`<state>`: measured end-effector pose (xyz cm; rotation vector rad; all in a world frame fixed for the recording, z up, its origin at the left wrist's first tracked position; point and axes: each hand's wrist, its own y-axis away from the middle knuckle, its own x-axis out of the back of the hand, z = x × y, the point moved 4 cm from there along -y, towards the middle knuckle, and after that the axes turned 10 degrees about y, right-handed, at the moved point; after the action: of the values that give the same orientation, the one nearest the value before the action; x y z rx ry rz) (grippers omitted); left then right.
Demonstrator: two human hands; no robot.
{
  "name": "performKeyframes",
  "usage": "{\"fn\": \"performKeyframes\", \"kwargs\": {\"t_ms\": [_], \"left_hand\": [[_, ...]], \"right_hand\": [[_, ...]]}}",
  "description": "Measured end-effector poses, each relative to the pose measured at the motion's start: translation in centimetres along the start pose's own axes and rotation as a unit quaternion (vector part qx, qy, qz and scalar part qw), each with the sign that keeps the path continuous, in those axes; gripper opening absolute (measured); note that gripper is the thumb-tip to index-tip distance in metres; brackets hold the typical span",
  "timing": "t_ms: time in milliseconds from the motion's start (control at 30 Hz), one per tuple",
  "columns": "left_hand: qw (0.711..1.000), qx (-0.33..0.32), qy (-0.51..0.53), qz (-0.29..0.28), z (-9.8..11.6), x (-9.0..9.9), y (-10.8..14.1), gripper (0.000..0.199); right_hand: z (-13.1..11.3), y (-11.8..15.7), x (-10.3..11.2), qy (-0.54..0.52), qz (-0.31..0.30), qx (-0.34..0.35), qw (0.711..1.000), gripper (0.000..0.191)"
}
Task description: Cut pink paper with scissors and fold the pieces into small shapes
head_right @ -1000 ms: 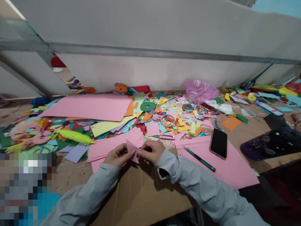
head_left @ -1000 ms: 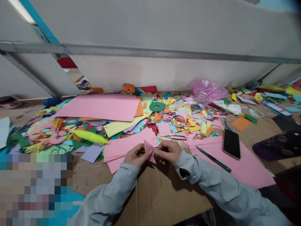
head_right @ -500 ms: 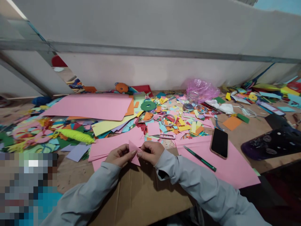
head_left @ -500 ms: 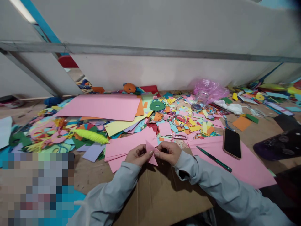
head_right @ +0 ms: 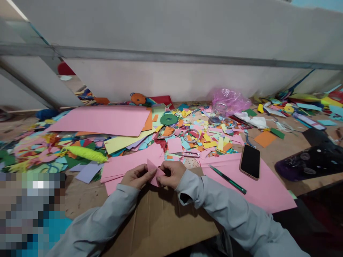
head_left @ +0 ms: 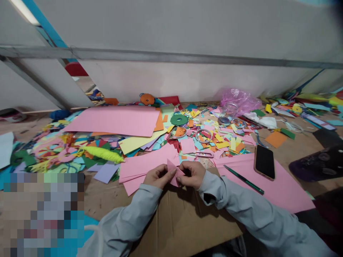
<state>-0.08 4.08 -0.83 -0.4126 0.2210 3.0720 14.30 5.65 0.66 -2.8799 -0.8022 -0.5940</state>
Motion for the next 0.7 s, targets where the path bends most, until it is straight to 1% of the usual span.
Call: {"fn": "performKeyframes", "kwargs": {"t_ms": [67,133,167,233,300,333,400,533,700], "left_hand": [[1.000,0.007,0.000,0.017,0.1,0.1,0.0,0.035],[0.999,0.019,0.010,0.037,0.1,0.3,-0.1,0.035],[0.999,0.022,0.018,0.046,0.1,0.5,-0.2,0.035],[0.998,0.018,0.037,0.054,0.1,0.7,-0.4,0.035],[0.997,0.015,0.054,0.045,0.2,0.7,-0.5,0.034],[0.997,0.018,0.062,0.033,0.2,0.7,-0.5,0.033],[0.996,0.035,0.087,0.002,0.2,0.5,-0.5,0.030],[0.988,0.054,0.131,-0.055,0.6,0.0,-0.2,0.032],[0.992,0.038,0.108,-0.055,0.8,-0.1,0.1,0.033]], "right_hand": [[-0.2,0.1,0.2,0.001,-0.012,-0.002,1.000,0.015],[-1.0,0.2,0.8,0.028,0.012,0.037,0.999,0.018],[-1.5,0.2,1.1,0.051,0.032,0.076,0.995,0.022],[-2.6,0.3,1.4,0.101,0.056,0.174,0.978,0.032],[-3.3,0.5,1.3,0.140,0.052,0.251,0.956,0.032],[-3.4,0.5,1.2,0.152,0.048,0.273,0.949,0.028],[-3.4,0.5,1.3,0.162,0.055,0.288,0.942,0.021],[-3.3,0.4,1.7,0.157,0.080,0.289,0.941,0.013],[-3.1,0.4,1.8,0.157,0.109,0.259,0.947,0.009]]}}
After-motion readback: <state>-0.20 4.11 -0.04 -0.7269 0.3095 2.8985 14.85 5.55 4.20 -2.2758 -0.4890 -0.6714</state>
